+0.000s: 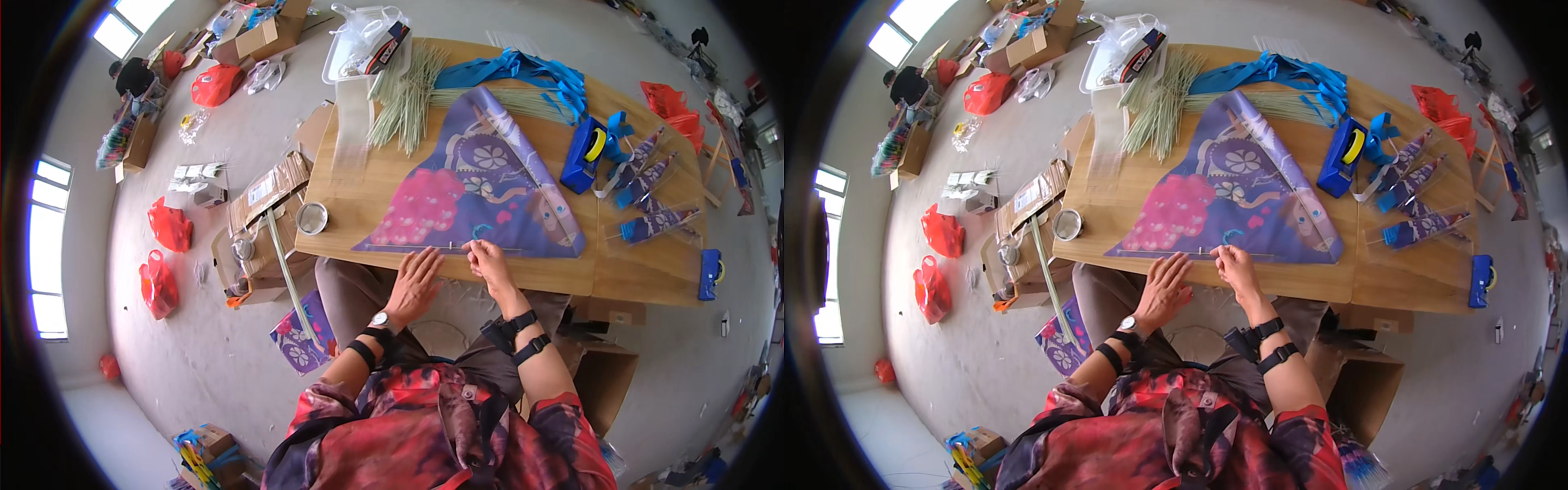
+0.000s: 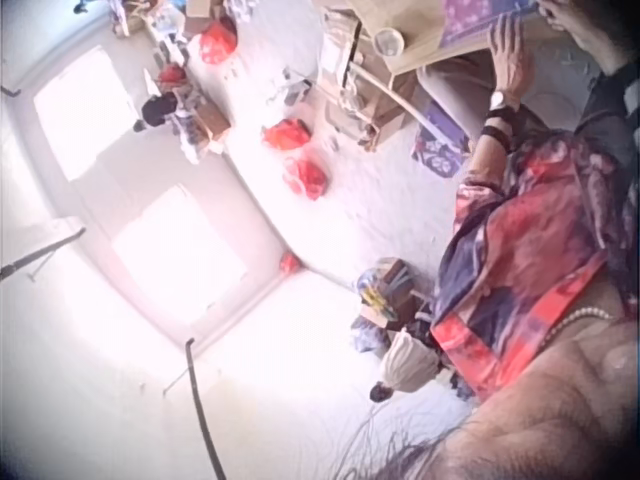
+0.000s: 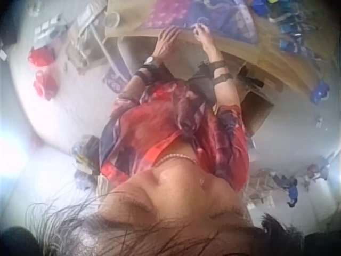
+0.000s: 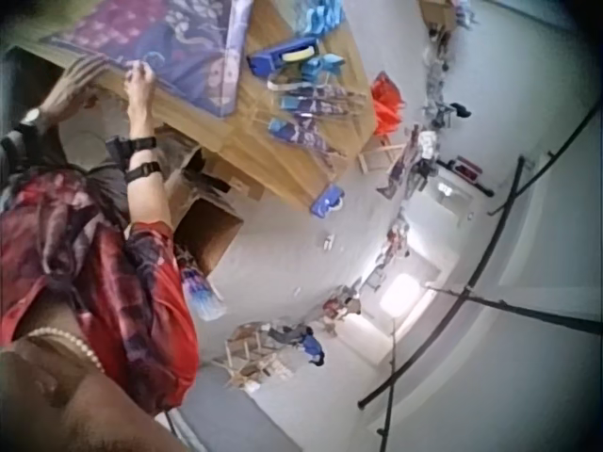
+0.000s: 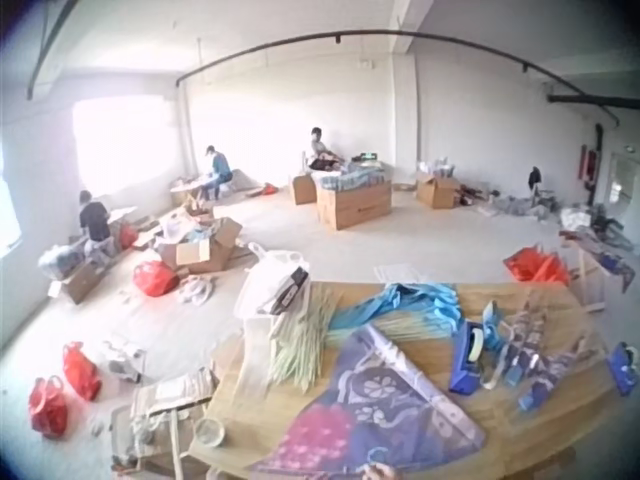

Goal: Assemble a kite by attaching framing rods and tape.

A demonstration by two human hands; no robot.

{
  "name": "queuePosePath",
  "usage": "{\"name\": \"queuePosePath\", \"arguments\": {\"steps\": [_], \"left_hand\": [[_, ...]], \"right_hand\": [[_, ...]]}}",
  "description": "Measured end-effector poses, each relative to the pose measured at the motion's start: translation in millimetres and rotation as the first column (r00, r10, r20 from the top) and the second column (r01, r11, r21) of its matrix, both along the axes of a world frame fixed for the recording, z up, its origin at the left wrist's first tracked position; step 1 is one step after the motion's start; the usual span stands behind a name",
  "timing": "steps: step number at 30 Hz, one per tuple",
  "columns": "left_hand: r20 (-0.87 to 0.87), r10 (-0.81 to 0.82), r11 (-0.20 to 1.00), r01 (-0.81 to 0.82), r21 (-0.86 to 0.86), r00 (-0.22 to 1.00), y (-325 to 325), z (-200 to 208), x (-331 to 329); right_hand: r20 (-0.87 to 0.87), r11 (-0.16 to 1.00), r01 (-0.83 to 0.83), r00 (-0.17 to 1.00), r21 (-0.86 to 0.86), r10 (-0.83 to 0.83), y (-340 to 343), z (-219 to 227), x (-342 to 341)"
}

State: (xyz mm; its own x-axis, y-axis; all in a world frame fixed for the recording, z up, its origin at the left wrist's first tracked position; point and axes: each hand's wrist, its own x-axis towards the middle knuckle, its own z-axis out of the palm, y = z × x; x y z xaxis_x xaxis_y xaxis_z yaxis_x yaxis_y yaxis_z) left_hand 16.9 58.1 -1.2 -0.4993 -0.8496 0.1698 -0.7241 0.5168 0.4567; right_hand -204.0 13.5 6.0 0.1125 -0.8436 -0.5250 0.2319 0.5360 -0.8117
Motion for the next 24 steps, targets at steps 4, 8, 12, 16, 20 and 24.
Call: {"name": "queuePosePath", "arguments": {"steps": [4,8,12,16,20,24], "left_hand": [[-0.114,0.035,0.999,-0.035,0.002,0.993,0.4,-6.9,-13.0],[-0.156,0.061,0.998,-0.064,-0.013,0.986,0.5,-10.1,-16.7],[-0.159,0.068,0.997,-0.072,-0.019,0.985,-0.3,-9.0,-17.8],[-0.155,0.075,0.997,-0.078,-0.017,0.985,0.0,-10.5,-18.1],[-0.135,0.080,0.996,-0.085,-0.033,0.988,-0.4,-13.7,-18.2],[-0.145,0.082,0.995,-0.088,-0.037,0.986,-0.8,-13.0,-19.5]], "right_hand": [[0.005,0.999,0.042,0.999,0.024,-0.042,0.0,-5.1,7.5],[0.003,0.998,0.055,0.998,0.037,-0.055,-0.2,-8.3,9.5],[-0.002,0.997,0.059,0.998,0.041,-0.059,-0.7,-12.3,10.8],[-0.039,0.997,0.062,0.997,0.038,-0.060,-1.3,-7.9,15.7],[-0.101,0.997,0.052,0.994,0.048,-0.047,-1.4,-7.4,17.8],[-0.125,0.997,0.061,0.991,0.048,-0.055,-1.5,-7.4,19.3]]}}
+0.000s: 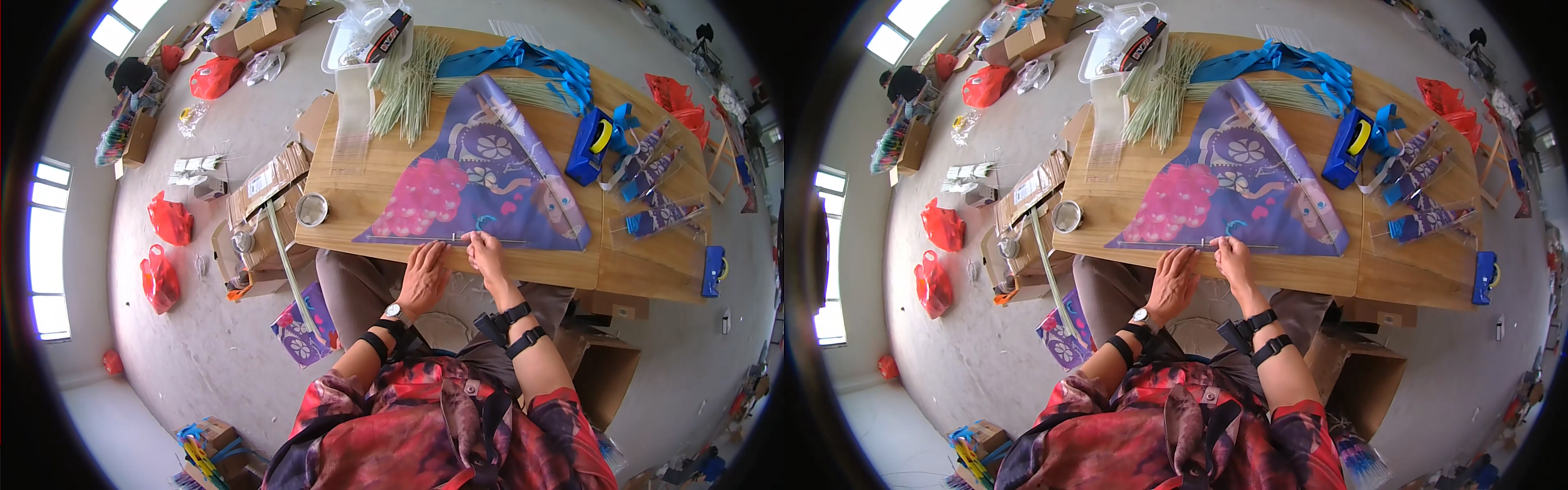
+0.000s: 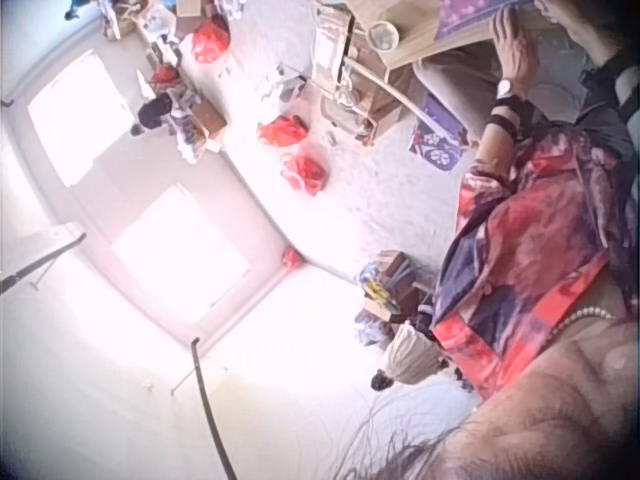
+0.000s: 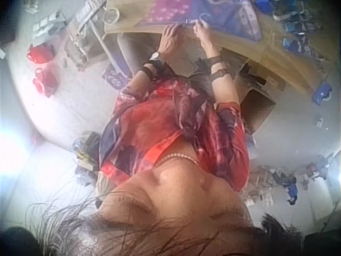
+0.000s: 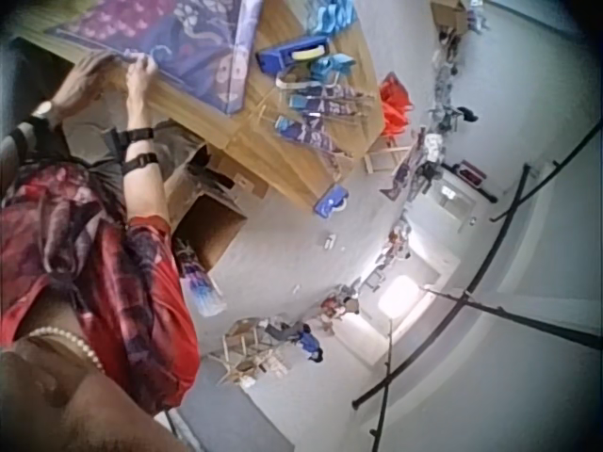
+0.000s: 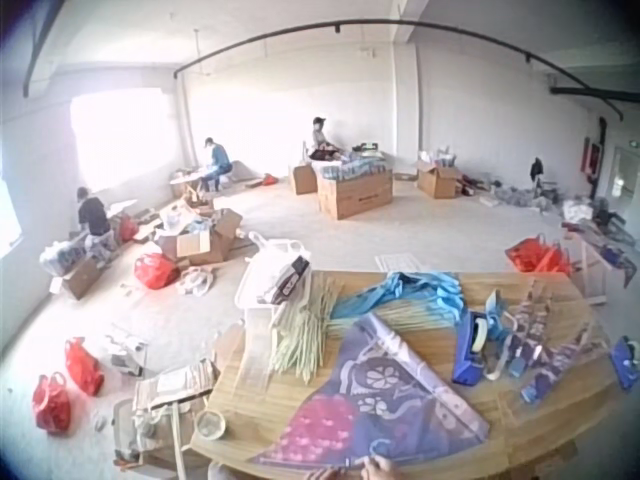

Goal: Assemble a kite by attaching framing rods and tape.

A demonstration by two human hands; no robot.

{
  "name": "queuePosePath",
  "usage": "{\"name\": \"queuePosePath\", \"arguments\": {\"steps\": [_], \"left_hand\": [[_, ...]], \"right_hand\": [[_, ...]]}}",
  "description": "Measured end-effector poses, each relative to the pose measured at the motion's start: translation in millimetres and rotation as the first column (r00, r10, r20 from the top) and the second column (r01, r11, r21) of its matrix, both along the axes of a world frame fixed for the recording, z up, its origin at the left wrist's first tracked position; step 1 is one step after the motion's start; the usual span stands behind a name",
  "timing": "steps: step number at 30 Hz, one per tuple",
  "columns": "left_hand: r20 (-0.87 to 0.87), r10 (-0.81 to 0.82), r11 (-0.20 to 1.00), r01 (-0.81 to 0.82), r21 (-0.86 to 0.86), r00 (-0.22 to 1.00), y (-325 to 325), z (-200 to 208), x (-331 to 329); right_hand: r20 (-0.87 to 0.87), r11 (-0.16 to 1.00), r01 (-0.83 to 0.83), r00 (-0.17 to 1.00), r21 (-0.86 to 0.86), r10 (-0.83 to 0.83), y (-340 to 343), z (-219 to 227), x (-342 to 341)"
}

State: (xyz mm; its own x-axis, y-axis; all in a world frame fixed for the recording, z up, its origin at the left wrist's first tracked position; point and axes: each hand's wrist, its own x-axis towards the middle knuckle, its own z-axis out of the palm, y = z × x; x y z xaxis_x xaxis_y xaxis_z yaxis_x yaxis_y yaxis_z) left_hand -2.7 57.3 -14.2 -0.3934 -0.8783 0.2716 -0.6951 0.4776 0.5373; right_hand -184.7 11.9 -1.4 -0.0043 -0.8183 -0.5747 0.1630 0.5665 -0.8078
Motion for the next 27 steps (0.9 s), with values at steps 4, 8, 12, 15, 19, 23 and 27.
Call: {"name": "queuePosePath", "arguments": {"steps": [4,8,12,15,19,23,27], "left_hand": [[0.001,0.007,1.000,-0.007,0.016,1.000,-0.9,2.2,-2.2],[0.035,-0.006,1.000,0.006,0.014,0.999,-4.2,7.5,-5.9],[0.075,0.003,1.000,-0.003,0.004,0.997,-5.6,8.1,-6.5],[0.080,-0.001,1.000,0.000,0.006,0.997,-6.3,9.1,-7.3],[0.082,-0.008,1.000,0.007,0.011,0.997,-6.9,8.8,-7.3],[0.106,-0.001,1.000,0.003,-0.020,0.994,-6.3,10.2,-6.2],[0.086,-0.012,1.000,0.013,-0.001,0.996,-6.4,10.1,-4.2]], "right_hand": [[-0.007,1.000,-0.007,1.000,-0.020,0.007,-0.8,-4.9,0.8],[-0.025,1.000,0.013,1.000,-0.015,-0.013,-1.3,-7.7,2.0],[-0.034,1.000,0.011,0.999,-0.025,-0.011,-1.6,-11.3,4.0],[-0.076,0.995,0.007,0.997,-0.095,-0.015,-1.8,-23.3,1.7],[-0.329,0.966,-0.111,0.944,-0.233,0.029,-0.1,-32.7,0.7],[-0.692,0.858,-0.249,0.704,-0.450,-0.158,-1.7,-13.2,-0.2],[-0.796,0.862,-0.370,0.602,-0.347,-0.062,-16.6,4.6,-1.4]]}}
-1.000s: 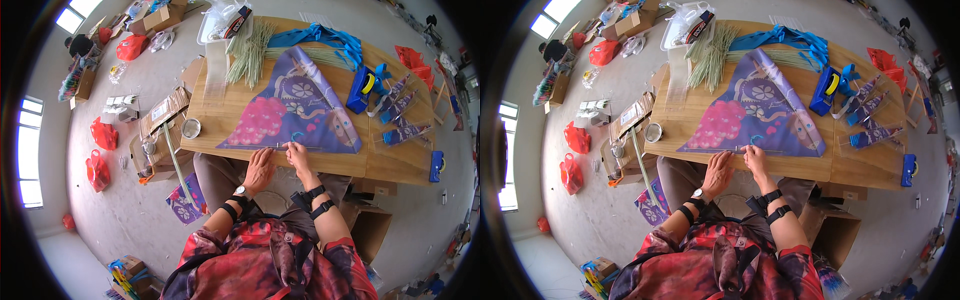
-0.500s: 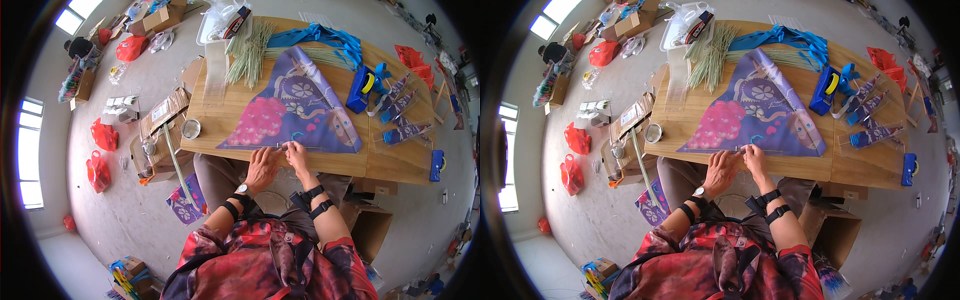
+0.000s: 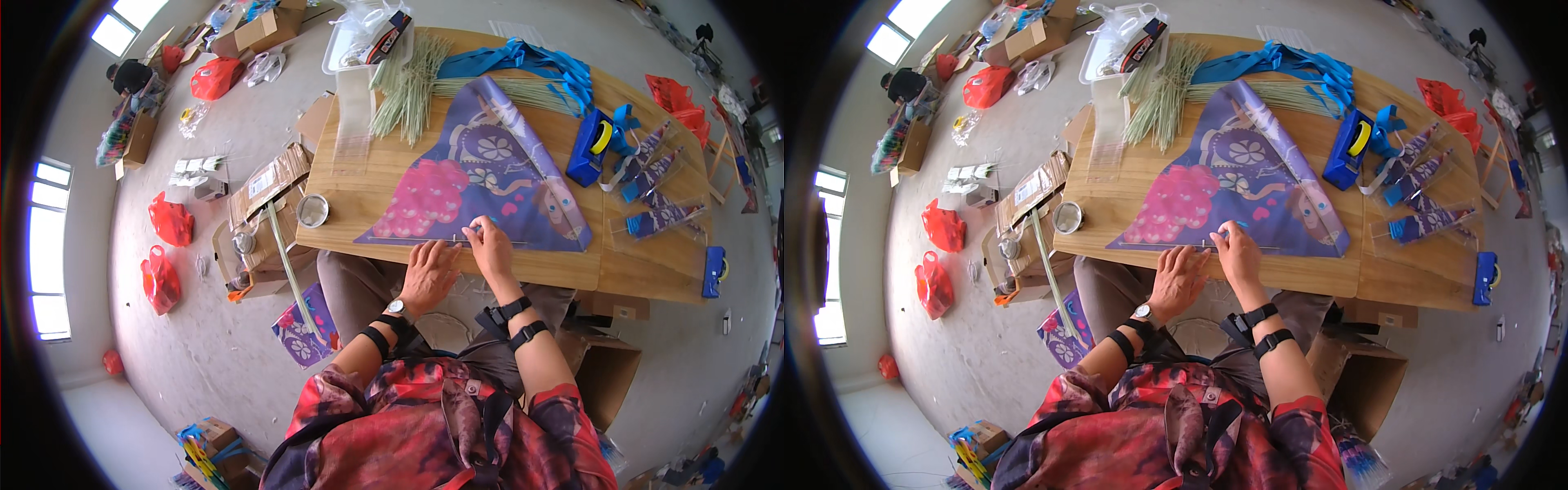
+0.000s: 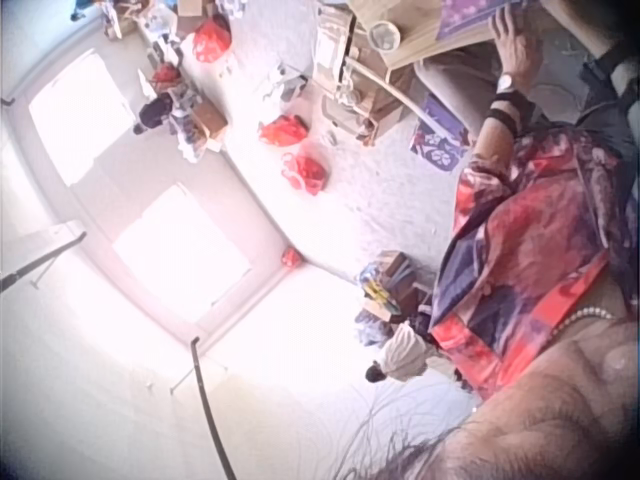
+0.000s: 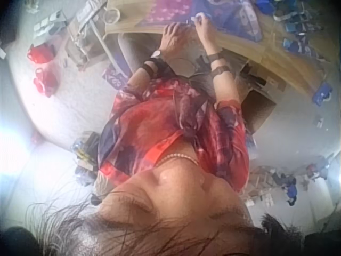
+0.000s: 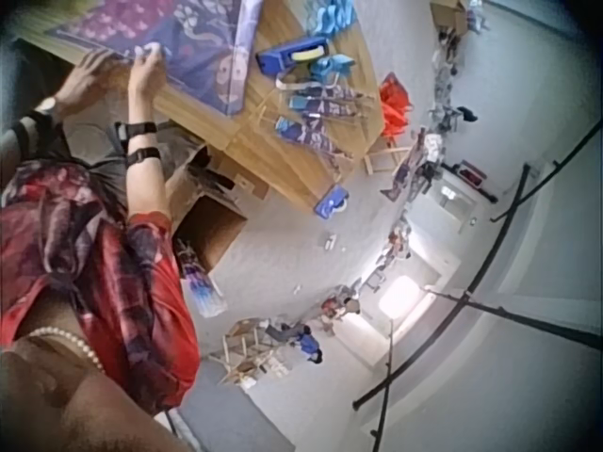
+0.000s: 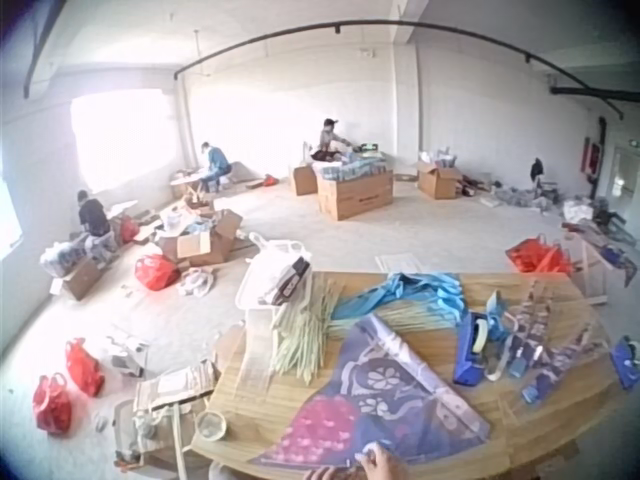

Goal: Assemble a kite by attaching framing rods and tape.

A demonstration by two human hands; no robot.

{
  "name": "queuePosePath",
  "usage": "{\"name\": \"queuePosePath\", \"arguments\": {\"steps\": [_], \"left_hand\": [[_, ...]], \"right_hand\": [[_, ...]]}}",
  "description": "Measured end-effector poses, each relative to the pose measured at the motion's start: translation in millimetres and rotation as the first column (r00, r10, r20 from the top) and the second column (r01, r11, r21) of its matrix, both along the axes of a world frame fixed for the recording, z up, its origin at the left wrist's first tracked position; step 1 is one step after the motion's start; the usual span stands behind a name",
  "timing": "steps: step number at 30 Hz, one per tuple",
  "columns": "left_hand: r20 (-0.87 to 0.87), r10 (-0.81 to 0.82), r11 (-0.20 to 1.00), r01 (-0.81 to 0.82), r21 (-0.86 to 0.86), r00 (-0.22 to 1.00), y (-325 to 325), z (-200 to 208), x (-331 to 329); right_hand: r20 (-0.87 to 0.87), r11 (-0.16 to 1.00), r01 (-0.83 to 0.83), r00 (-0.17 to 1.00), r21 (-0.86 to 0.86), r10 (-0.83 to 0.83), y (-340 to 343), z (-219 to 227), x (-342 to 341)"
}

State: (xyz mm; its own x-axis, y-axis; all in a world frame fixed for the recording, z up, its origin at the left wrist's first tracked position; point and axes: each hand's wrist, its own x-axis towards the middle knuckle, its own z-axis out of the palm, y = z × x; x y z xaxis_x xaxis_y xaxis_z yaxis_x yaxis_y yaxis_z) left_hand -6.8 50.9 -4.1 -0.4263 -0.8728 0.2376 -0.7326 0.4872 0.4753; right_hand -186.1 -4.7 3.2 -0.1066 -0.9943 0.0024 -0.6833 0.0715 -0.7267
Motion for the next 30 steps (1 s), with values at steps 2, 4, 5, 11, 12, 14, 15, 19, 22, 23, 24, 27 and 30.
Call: {"name": "queuePosePath", "arguments": {"steps": [2,4,5,11,12,14,15,19,22,23,24,27,30], "left_hand": [[-0.007,-0.006,1.000,0.006,-0.004,1.000,-0.9,-0.8,-0.1],[-0.008,-0.011,1.000,0.011,-0.003,1.000,-2.5,-2.2,-0.4],[-0.012,-0.015,1.000,0.015,0.001,1.000,-3.2,-3.0,-0.7],[0.019,-0.003,1.000,0.003,-0.004,1.000,-3.2,4.1,-4.2],[0.027,0.001,1.000,-0.001,-0.010,1.000,-3.9,4.9,-4.6],[0.011,-0.023,1.000,0.023,-0.006,1.000,-5.8,4.1,-0.6],[-0.006,-0.046,0.999,0.046,-0.003,0.999,-7.3,3.6,2.6],[-0.040,-0.110,0.994,0.109,-0.021,0.993,-15.3,-1.9,18.9],[-0.056,-0.119,0.992,0.117,-0.038,0.991,-25.1,-10.2,37.3],[-0.060,-0.122,0.992,0.119,-0.042,0.991,-27.7,-11.7,40.9],[-0.047,-0.015,0.998,0.012,-0.067,0.999,-30.9,-11.4,43.2],[-0.052,0.121,0.989,-0.125,-0.077,0.991,-37.7,-15.2,48.0],[-0.058,0.177,0.978,-0.182,-0.103,0.983,-37.4,-19.4,41.3]], "right_hand": [[-0.051,0.999,-0.047,0.998,0.014,0.047,-3.6,0.4,-0.5],[-0.323,0.991,-0.100,0.944,-0.086,0.067,-6.5,-6.2,0.6],[-0.323,0.991,-0.099,0.944,-0.087,0.066,-6.8,-9.3,0.5],[-0.366,0.991,-0.032,0.930,-0.131,-0.019,-4.3,-13.4,8.4],[-0.345,0.988,-0.040,0.939,-0.148,-0.014,-4.3,-13.8,7.7],[-0.323,0.985,-0.047,0.946,-0.166,-0.010,-5.1,-18.4,4.6],[-0.280,0.984,-0.057,0.960,-0.168,0.008,-5.9,-23.5,1.0],[-0.160,0.964,-0.136,0.982,-0.229,0.100,-4.3,-31.2,-20.4],[0.161,0.958,-0.107,0.975,-0.265,0.154,-10.9,-19.2,-48.1],[0.185,0.966,-0.044,0.978,-0.256,0.094,-15.0,-12.0,-60.9],[0.207,0.968,0.021,0.978,-0.249,0.032,-21.9,-3.3,-75.9],[0.186,0.902,0.274,0.957,-0.335,-0.222,-47.8,11.1,-126.6],[0.156,0.791,0.418,0.907,-0.446,-0.391,-82.6,3.3,-201.5]]}}
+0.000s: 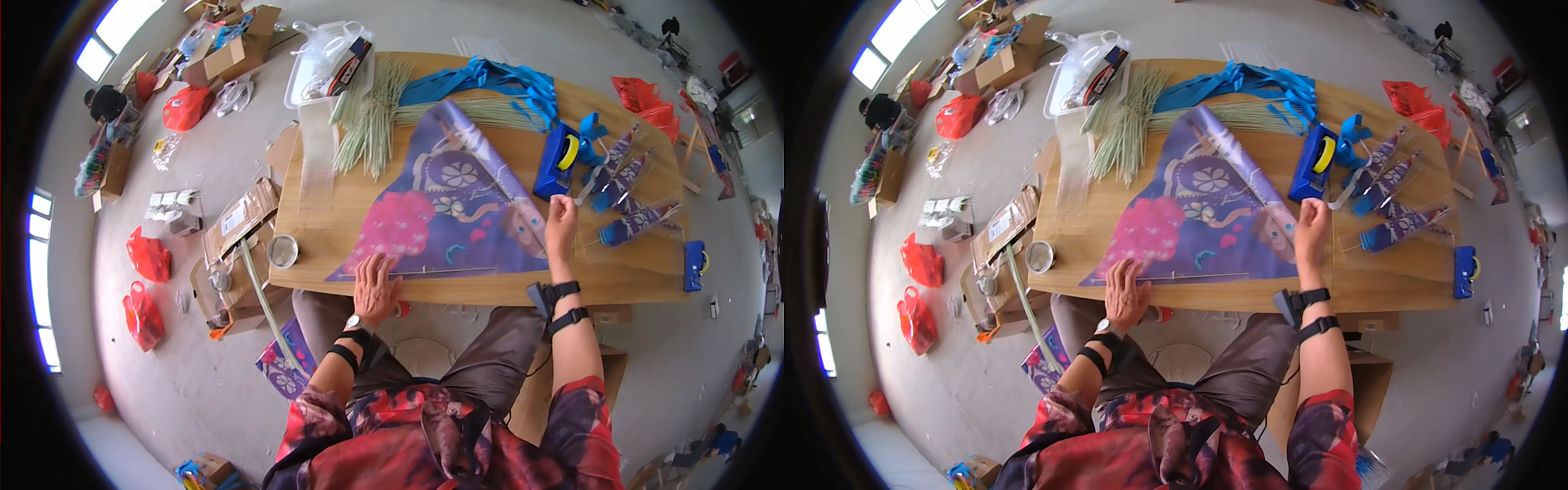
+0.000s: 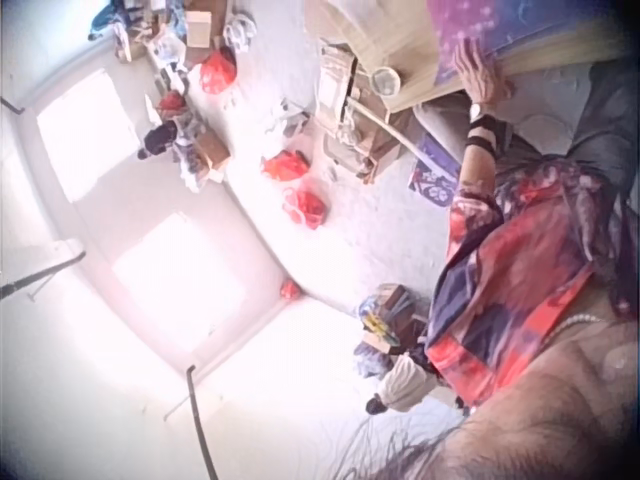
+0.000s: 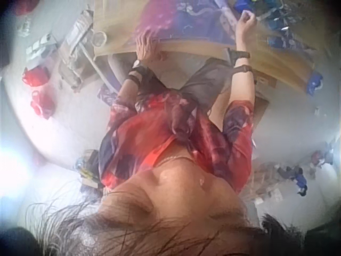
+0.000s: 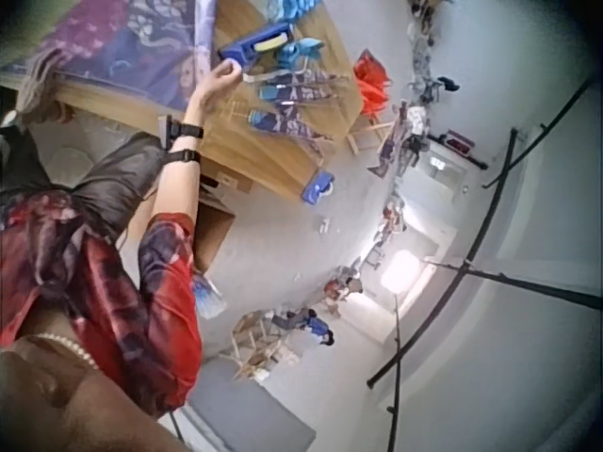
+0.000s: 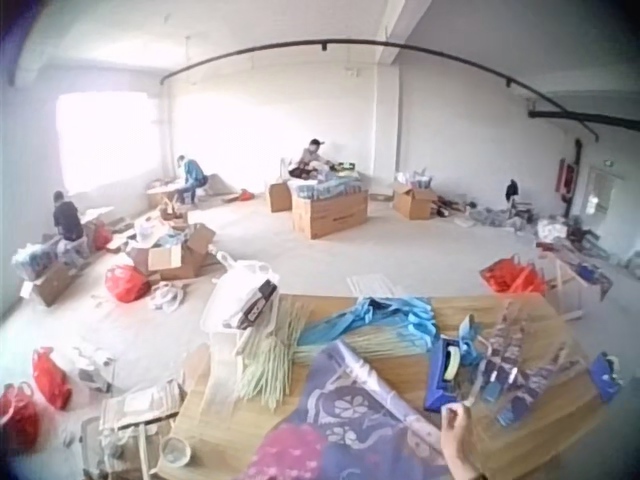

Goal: Assemble a kite by attaching framing rods and tape.

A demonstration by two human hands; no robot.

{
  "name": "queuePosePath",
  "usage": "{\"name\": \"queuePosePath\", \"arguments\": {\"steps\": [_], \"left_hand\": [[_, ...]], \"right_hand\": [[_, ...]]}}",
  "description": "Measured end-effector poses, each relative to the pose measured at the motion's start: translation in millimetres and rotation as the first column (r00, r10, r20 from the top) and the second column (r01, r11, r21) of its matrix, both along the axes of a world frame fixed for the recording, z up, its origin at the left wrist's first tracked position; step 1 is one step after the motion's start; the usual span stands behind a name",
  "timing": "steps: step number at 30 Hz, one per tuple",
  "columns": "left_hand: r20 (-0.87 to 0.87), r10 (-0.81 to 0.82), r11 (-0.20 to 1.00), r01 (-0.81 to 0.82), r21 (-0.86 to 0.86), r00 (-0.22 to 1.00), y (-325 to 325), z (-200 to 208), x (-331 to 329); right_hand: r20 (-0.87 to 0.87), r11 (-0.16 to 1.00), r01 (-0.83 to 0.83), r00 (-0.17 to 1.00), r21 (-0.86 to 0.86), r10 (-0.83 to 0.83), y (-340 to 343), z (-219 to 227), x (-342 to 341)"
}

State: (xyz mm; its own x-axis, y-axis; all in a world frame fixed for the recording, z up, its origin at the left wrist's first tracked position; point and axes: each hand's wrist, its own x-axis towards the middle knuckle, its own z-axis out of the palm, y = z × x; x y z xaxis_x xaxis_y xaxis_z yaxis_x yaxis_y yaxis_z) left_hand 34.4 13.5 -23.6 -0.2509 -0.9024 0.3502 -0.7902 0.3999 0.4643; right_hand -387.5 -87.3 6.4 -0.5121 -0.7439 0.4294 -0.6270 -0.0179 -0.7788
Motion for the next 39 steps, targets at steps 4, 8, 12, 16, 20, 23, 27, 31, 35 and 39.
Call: {"name": "queuePosePath", "arguments": {"steps": [4,8,12,16,20,23,27,31,35,39], "left_hand": [[-0.034,-0.005,0.999,0.003,-0.046,0.999,-4.3,-1.7,-7.4],[-0.014,0.010,0.999,-0.010,-0.033,1.000,-1.4,-2.9,-0.4],[-0.028,0.003,0.999,-0.004,-0.042,1.000,-4.0,-2.5,-4.1],[-0.028,-0.003,0.999,0.002,-0.038,1.000,-4.0,-2.9,-3.2],[-0.023,0.004,1.000,-0.005,-0.031,1.000,-1.9,-1.7,0.1],[-0.014,-0.008,1.000,0.008,-0.023,1.000,-4.1,-0.2,-3.8],[-0.010,-0.005,1.000,0.004,-0.031,1.000,-3.7,-0.3,-3.9],[-0.003,-0.004,0.999,0.004,-0.033,1.000,-3.6,-0.2,-3.8],[0.001,-0.005,0.999,0.005,-0.038,1.000,-3.7,-0.5,-3.9],[0.019,0.004,1.000,-0.003,-0.027,1.000,-1.1,1.5,-0.4]], "right_hand": [[0.156,0.976,0.130,0.975,0.174,-0.158,-36.1,-9.5,-76.4],[0.465,0.939,-0.027,0.873,0.344,-0.145,-55.3,9.9,-68.1],[0.491,0.907,-0.062,0.855,0.416,-0.167,-60.8,22.9,-83.7],[0.659,0.893,-0.178,0.735,0.414,-0.159,-59.2,34.0,-90.5],[0.848,0.919,-0.298,0.526,0.259,-0.068,-51.2,43.6,-83.1],[0.905,0.947,-0.219,0.406,0.235,-0.130,-50.9,36.9,-94.8],[0.926,0.956,-0.244,0.372,0.165,-0.065,-45.3,21.2,-99.8],[0.900,0.964,-0.251,0.435,0.090,0.029,-37.0,9.7,-95.0],[0.810,0.961,-0.165,0.579,0.221,-0.087,-31.0,-2.3,-77.8],[0.814,0.959,-0.005,0.530,0.284,-0.238,-38.7,-1.3,-51.9]]}}
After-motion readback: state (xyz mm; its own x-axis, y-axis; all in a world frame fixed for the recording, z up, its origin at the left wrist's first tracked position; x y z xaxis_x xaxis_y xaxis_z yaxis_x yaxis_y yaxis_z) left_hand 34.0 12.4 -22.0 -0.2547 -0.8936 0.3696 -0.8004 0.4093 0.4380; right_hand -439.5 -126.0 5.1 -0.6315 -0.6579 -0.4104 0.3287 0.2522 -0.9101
